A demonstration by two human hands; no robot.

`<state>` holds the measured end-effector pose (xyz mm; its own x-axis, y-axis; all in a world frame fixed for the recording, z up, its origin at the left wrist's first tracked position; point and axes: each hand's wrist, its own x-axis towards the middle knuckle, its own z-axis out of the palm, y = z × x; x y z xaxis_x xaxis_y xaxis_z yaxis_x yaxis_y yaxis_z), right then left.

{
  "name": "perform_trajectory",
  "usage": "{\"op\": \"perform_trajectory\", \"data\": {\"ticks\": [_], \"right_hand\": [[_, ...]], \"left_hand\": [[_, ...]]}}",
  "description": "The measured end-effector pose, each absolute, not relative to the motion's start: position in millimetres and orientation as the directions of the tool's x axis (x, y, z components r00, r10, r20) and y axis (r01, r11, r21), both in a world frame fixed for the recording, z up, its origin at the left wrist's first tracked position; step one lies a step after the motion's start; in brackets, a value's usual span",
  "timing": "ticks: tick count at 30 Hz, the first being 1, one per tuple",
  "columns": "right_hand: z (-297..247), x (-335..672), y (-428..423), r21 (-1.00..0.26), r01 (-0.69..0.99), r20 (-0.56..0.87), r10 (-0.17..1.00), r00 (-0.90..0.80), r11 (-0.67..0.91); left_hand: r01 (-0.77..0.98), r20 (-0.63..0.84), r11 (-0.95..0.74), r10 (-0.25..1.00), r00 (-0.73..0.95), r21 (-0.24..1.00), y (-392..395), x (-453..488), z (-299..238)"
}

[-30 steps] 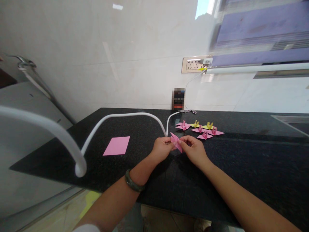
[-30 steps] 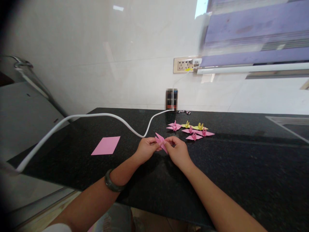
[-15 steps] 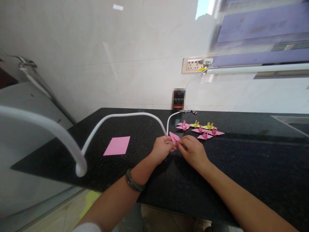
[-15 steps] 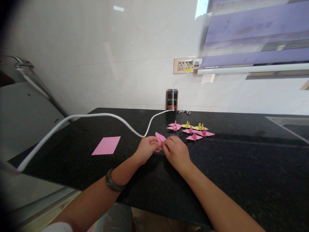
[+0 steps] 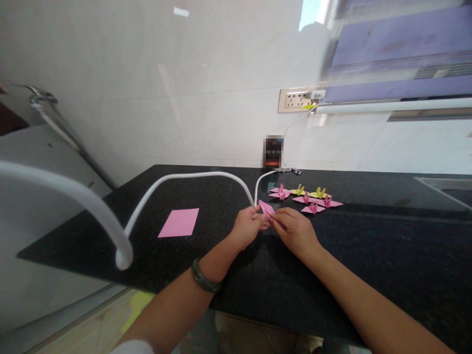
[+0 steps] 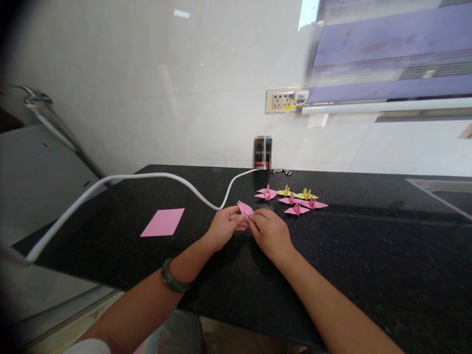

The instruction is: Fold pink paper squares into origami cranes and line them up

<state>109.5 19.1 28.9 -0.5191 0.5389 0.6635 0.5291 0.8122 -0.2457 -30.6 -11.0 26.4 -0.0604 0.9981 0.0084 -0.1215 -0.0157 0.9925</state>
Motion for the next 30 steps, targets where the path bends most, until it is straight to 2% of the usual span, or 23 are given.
{"op": "perform_trajectory", "data": {"ticks": [8,14,22,30], "right_hand": [[30.9,111.0,18.1,-0.255,0.546,0.657,0.557,-0.507,0.798],[31.2,110.4,18.0,-0.319,0.491,0.665,0.561,-0.493,0.811],[32.2,110.3,18.5,-0.441,0.458,0.617,0.632,-0.47,0.772],[33.2,110.3,15.9,-0.45,0.476,0.608,0.65,-0.457,0.756]], "left_hand": [[0.007,0.122,-0.122,0.992,-0.028,0.993,-14.2,-30.9,28.8],[0.081,0.139,-0.133,0.988,-0.073,0.988,-15.6,-29.4,32.1],[0.144,0.17,-0.159,0.983,-0.069,0.977,-13.3,-30.1,25.2],[0.237,0.223,-0.207,0.974,-0.041,0.949,-15.5,-31.2,25.4]]}}
